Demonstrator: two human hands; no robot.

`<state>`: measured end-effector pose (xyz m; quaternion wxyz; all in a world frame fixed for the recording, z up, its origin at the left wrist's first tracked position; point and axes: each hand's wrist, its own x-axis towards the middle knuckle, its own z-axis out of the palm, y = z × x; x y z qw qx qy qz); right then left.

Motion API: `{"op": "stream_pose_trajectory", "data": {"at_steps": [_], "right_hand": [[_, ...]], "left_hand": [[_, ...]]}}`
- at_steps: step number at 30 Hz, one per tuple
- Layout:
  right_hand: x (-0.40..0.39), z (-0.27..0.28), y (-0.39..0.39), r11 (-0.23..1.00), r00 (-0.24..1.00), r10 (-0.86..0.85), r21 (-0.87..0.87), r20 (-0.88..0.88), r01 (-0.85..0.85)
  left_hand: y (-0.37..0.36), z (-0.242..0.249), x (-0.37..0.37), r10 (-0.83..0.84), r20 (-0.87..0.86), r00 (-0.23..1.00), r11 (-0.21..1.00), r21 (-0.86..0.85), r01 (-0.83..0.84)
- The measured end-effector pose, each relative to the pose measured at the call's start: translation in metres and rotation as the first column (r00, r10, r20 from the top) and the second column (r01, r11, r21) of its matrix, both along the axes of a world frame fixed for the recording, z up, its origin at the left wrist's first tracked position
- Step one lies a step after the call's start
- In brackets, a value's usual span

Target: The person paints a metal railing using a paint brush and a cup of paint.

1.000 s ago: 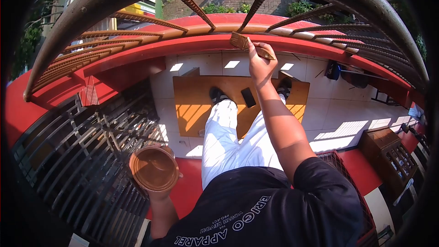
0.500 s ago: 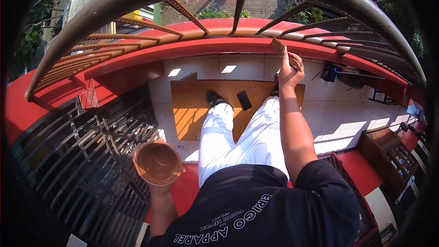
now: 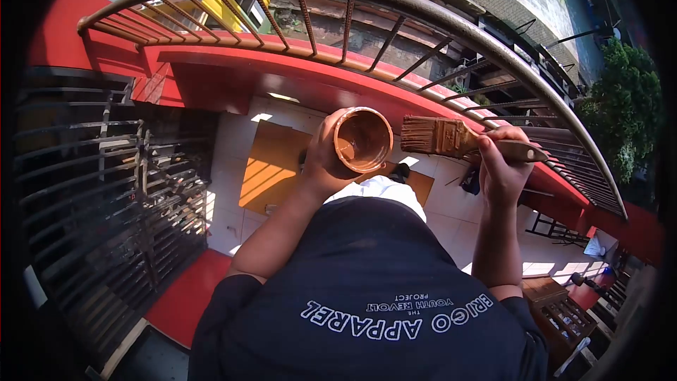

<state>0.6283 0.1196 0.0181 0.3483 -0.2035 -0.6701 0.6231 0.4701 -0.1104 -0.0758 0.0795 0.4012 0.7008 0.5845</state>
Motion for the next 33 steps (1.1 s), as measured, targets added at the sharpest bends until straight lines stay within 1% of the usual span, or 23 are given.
{"op": "stream_pose_trajectory", "data": {"at_steps": [1,2,4,5,6,8,10,12,14,16,17,20,21,22,24,25,27,29,32,33], "right_hand": [[0.001,0.023,-0.006,0.999,0.997,0.028,0.018,0.068,-0.029],[-0.003,0.040,-0.012,0.994,0.994,0.092,0.054,0.051,-0.095],[-0.011,0.065,-0.025,0.964,0.976,0.139,0.203,0.169,-0.172],[-0.017,0.071,-0.029,0.930,0.968,0.139,0.309,0.209,-0.200],[-0.024,0.076,-0.031,0.864,0.956,0.142,0.439,0.258,-0.246],[-0.034,0.080,-0.037,0.759,0.949,0.132,0.587,0.286,-0.282],[-0.043,0.078,-0.043,0.714,0.951,0.161,0.635,0.264,-0.297],[-0.049,0.081,-0.049,0.660,0.937,0.186,0.669,0.295,-0.342],[-0.056,0.077,-0.057,0.629,0.935,0.184,0.694,0.304,-0.349],[-0.063,0.071,-0.061,0.578,0.917,0.172,0.717,0.360,-0.389],[-0.064,0.067,-0.061,0.595,0.906,0.177,0.691,0.385,-0.410],[-0.060,0.073,-0.064,0.651,0.931,0.165,0.674,0.325,-0.350],[-0.058,0.070,-0.058,0.624,0.936,0.148,0.704,0.320,-0.339],[-0.054,0.068,-0.059,0.746,0.942,0.134,0.594,0.308,-0.300],[-0.048,0.062,-0.052,0.824,0.946,0.171,0.486,0.276,-0.291],[-0.045,0.063,-0.052,0.852,0.940,0.162,0.438,0.301,-0.287],[-0.037,0.058,-0.049,0.925,0.957,0.143,0.310,0.252,-0.220],[-0.030,0.053,-0.042,0.965,0.968,0.143,0.190,0.206,-0.183],[-0.025,0.056,-0.039,0.970,0.981,0.090,0.209,0.174,-0.127],[-0.025,0.055,-0.038,0.976,0.987,0.079,0.189,0.138,-0.104]], "left_hand": [[0.006,-0.004,0.003,0.030,-0.100,0.995,0.999,0.015,-0.029],[0.010,-0.002,0.007,0.048,-0.103,0.993,0.999,-0.010,-0.050],[0.020,0.003,0.013,0.081,-0.109,0.991,0.994,-0.060,-0.088],[0.024,0.005,0.013,0.109,-0.239,0.965,0.993,-0.017,-0.117],[0.027,0.007,0.015,0.125,-0.255,0.959,0.992,0.001,-0.129],[0.028,0.011,0.019,0.155,-0.289,0.945,0.988,0.025,-0.155],[0.027,0.021,0.025,0.197,-0.308,0.931,0.980,0.036,-0.196],[0.026,0.024,0.027,0.213,-0.339,0.916,0.975,0.018,-0.220],[0.024,0.025,0.027,0.223,-0.351,0.909,0.974,0.050,-0.219],[0.022,0.026,0.026,0.234,-0.376,0.897,0.972,0.063,-0.227],[0.021,0.029,0.025,0.235,-0.356,0.904,0.972,0.073,-0.224],[0.015,0.023,0.023,0.243,-0.353,0.904,0.967,0.019,-0.253],[0.013,0.024,0.022,0.254,-0.346,0.903,0.965,0.033,-0.259],[0.011,0.027,0.020,0.265,-0.338,0.903,0.963,0.048,-0.264],[0.009,0.030,0.017,0.287,-0.330,0.899,0.957,0.067,-0.281],[0.008,0.029,0.016,0.299,-0.329,0.896,0.954,0.070,-0.292],[0.006,0.027,0.013,0.306,-0.312,0.900,0.951,0.063,-0.302],[0.003,0.027,0.009,0.294,-0.281,0.914,0.955,0.037,-0.296],[0.000,0.032,0.007,0.284,-0.233,0.930,0.955,-0.013,-0.295],[-0.001,0.033,0.006,0.291,-0.227,0.929,0.955,0.004,-0.298]]}}
